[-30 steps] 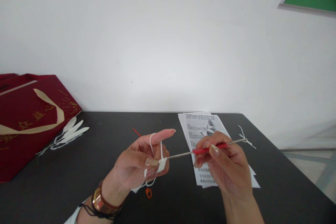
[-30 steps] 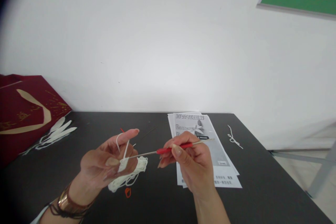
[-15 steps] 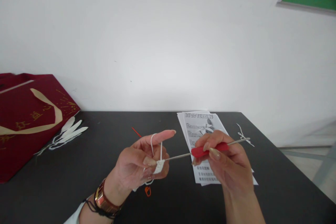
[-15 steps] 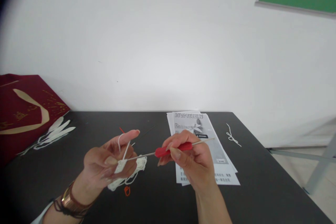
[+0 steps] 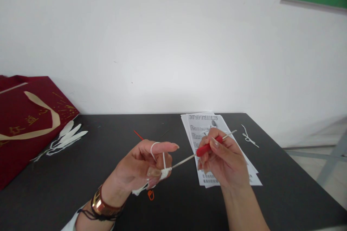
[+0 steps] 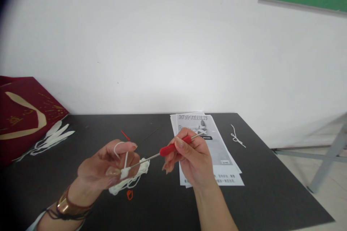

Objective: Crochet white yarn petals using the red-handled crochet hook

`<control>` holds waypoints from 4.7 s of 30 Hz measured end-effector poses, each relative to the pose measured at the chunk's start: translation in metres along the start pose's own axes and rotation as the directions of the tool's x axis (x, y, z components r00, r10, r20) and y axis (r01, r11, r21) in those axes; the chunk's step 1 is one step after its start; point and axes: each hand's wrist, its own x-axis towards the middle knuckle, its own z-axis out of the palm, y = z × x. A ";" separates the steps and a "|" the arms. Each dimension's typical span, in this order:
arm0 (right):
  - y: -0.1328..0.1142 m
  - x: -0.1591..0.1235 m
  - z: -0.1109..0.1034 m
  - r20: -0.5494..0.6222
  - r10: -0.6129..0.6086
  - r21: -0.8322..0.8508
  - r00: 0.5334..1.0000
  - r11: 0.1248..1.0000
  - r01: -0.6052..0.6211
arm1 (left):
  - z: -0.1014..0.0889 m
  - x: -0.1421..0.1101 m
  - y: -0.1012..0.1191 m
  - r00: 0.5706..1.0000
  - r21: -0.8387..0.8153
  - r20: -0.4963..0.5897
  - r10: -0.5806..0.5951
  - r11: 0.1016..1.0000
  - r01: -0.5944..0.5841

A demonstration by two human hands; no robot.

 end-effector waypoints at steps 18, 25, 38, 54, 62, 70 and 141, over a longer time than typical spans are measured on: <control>0.038 0.010 0.018 -0.118 0.062 0.172 0.991 0.984 -0.041 | -0.003 0.007 -0.013 0.982 0.016 -0.190 -0.019 1.000 0.022; 0.041 0.010 0.018 -0.146 0.037 0.159 0.989 0.987 -0.013 | 0.001 0.006 -0.011 0.977 0.068 -0.209 0.045 0.997 -0.031; 0.038 0.012 0.013 -0.177 0.062 0.228 0.982 0.974 -0.020 | 0.010 0.009 -0.003 0.968 0.025 -0.222 0.115 0.993 -0.112; 0.034 0.011 0.012 -0.208 0.033 0.202 0.977 0.979 0.010 | 0.008 0.006 -0.003 0.980 0.013 -0.153 0.130 0.991 -0.130; 0.032 0.010 0.013 -0.225 0.011 0.186 0.974 0.982 0.032 | 0.010 0.006 -0.001 0.972 0.030 -0.203 0.119 0.993 -0.116; 0.036 0.009 0.017 -0.155 0.046 0.213 0.987 0.977 -0.012 | 0.011 0.008 -0.004 0.971 0.018 -0.229 0.066 0.998 -0.063; 0.072 0.006 0.023 0.016 0.032 0.350 0.999 0.936 -0.036 | 0.004 0.006 0.015 0.979 -0.012 -0.203 -0.010 1.000 0.008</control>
